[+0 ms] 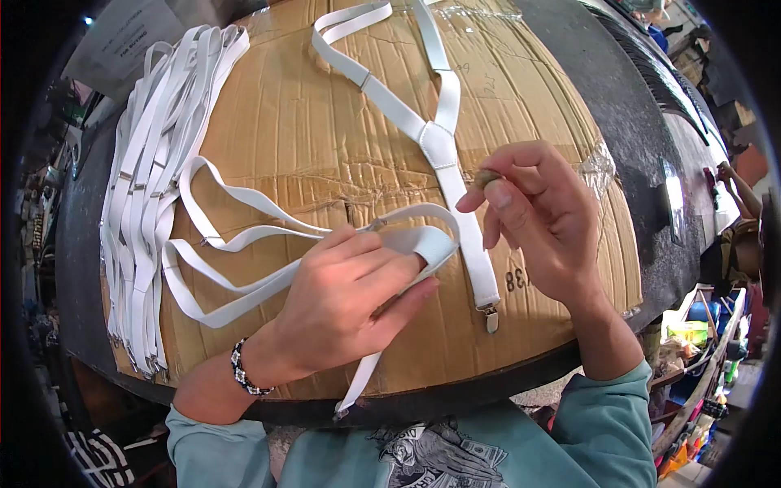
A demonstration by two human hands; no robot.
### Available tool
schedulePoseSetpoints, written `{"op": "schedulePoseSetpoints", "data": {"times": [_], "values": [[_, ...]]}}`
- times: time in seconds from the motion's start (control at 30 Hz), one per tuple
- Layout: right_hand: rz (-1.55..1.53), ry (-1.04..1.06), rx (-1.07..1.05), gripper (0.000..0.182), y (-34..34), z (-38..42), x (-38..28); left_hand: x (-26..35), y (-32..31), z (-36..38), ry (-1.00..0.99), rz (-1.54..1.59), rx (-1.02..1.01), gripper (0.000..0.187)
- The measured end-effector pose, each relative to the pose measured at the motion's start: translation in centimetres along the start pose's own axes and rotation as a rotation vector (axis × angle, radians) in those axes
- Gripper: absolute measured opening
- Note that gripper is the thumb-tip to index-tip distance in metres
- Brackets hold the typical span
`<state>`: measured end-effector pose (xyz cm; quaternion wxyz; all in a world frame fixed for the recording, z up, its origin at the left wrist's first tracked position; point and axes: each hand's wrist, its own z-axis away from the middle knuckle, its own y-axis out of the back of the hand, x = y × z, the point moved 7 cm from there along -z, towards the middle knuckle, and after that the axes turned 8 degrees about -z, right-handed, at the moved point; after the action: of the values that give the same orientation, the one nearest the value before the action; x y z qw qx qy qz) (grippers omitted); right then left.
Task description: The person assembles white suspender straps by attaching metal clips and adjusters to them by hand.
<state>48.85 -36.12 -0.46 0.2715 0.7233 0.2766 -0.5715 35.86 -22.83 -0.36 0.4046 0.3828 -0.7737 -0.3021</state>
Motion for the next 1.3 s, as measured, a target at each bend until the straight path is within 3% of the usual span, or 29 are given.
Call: {"op": "schedulePoseSetpoints", "data": {"times": [0.07, 0.3, 0.4, 0.5, 0.6, 0.77, 0.83, 1.13, 1.3], "values": [[-0.031, 0.002, 0.009, 0.023, 0.2, 0.0, -0.2, -0.1, 0.1, 0.0, 0.041, 0.041, 0.002, 0.025], [-0.106, -0.060, -0.015, 0.020, 0.1, 0.1, -0.5, -1.2, -0.7, 0.8, 0.278, 0.119, -0.118, 0.047], [-0.095, 0.027, -0.013, 0.019, -0.3, 0.2, -0.5, -1.4, -0.9, 0.6, 0.237, 0.121, -0.114, 0.050], [0.027, 0.096, -0.029, 0.021, -0.3, 0.3, -0.6, -1.0, -0.8, 0.3, 0.154, 0.037, -0.221, 0.047], [0.351, 0.413, -0.128, 0.017, -1.3, 0.7, -2.8, -1.2, -1.0, 0.5, 0.218, 0.230, -0.178, 0.032], [0.339, 0.495, -0.279, 0.021, -3.7, 1.6, -2.7, -1.4, -1.4, 0.9, 0.228, 0.194, -0.140, 0.031], [0.340, 0.364, -0.332, 0.022, -3.8, 1.6, -1.7, -1.5, -1.5, 1.1, 0.229, 0.184, -0.126, 0.032], [0.399, 0.331, -0.256, 0.020, -2.9, 1.0, -1.2, -1.9, -1.3, 1.1, 0.252, 0.202, -0.120, 0.040], [0.403, 0.195, -0.211, 0.024, -2.7, 1.1, -1.0, -2.1, -2.0, 1.4, 0.273, 0.213, -0.115, 0.037]]}}
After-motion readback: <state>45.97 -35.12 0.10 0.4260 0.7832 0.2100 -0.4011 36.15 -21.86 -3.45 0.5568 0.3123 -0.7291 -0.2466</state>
